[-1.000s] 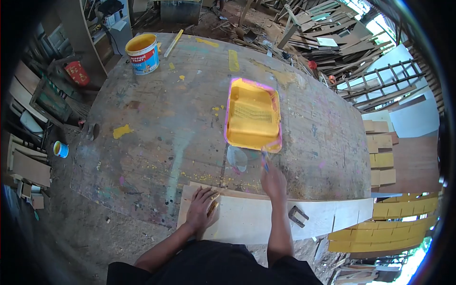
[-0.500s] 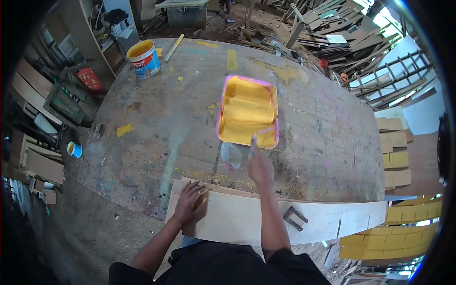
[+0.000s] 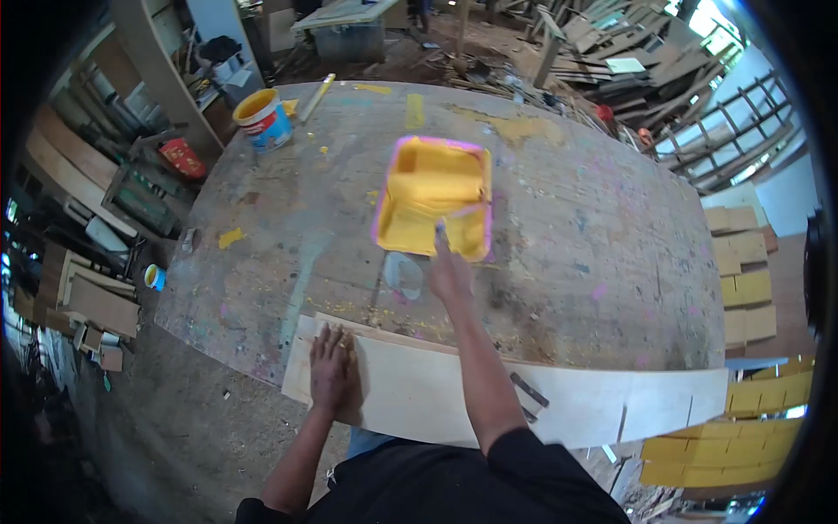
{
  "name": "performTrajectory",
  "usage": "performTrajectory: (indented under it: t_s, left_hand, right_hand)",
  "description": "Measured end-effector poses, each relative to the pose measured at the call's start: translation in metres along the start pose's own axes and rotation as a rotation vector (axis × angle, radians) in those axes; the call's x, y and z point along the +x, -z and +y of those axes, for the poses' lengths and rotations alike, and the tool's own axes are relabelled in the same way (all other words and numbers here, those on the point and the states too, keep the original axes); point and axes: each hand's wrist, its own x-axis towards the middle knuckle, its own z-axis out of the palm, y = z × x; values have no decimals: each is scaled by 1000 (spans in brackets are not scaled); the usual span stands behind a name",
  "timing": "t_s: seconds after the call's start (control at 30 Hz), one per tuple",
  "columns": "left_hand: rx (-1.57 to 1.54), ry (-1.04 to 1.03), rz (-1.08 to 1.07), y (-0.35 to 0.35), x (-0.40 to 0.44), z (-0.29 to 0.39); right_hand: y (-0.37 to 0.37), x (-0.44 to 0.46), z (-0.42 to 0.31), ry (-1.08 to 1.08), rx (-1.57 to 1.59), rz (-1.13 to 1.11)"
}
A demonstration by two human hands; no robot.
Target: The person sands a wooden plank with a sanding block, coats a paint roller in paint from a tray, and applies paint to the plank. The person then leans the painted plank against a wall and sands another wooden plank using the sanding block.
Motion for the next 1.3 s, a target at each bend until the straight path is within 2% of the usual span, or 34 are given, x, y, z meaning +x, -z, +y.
performTrajectory:
  t_s: [0.1,0.13,0.27,0.3,0.37,0.4,0.47,0.5,0.57,0.63,0.67,0.73,0.8,0.87,0.93,0.97,1.03,1.07,1.13,1.23,1.27,1.3]
  left_hand:
    - [4,-21,33,-7,-3,0]
    - [24,-23,46,-6,-3,2]
    - [3,-14,44,-8,-4,1]
    - [34,-33,39,-1,-3,10]
    - [29,-102,57,-1,-2,25]
    - [22,-171,101,-3,6,34]
    - [-256,-225,47,-12,11,81]
    - [-329,-293,-66,-19,11,104]
    - [-468,-523,-266,-12,22,172]
    - [-449,-687,-355,-40,15,217]
    - [-442,-678,-356,-52,11,236]
    - [-371,-870,-284,-71,15,262]
    - [-315,-858,-324,-91,32,272]
    - [-255,-811,-365,-107,54,277]
    - [-241,-610,-196,-117,78,277]
    - [-220,-559,-180,-121,93,277]
    - [-71,-235,-347,-124,110,271]
    - [-38,-167,-332,-122,104,272]
    - [150,-18,-458,-112,86,282]
    - [-45,79,31,-72,3,268]
    - [-40,150,313,-62,-30,262]
    - [49,308,416,-51,-67,256]
  right_hand:
    - [16,20,22,-31,73,137]
    - [18,16,32,24,143,255]
    - [24,-40,74,192,344,502]
    - [38,-58,78,176,337,499]
    - [71,-92,81,88,454,201]
    - [73,-102,89,73,458,217]
    - [75,-126,107,239,410,362]
    - [80,-138,113,231,395,359]
    - [95,-172,119,90,622,328]
    - [116,-199,124,120,636,373]
    - [126,-210,127,166,658,417]
    - [143,-231,139,157,683,405]
    - [163,-254,156,122,720,404]
    - [177,-275,179,102,726,402]
    - [193,-295,203,22,666,375]
    - [198,-300,221,23,650,358]
    - [214,-311,241,-15,606,334]
    - [218,-313,257,-13,576,312]
    - [231,-316,276,7,510,251]
    - [249,-325,298,8,390,134]
    - [253,-325,317,48,381,93]
    - [256,-325,339,164,255,4]
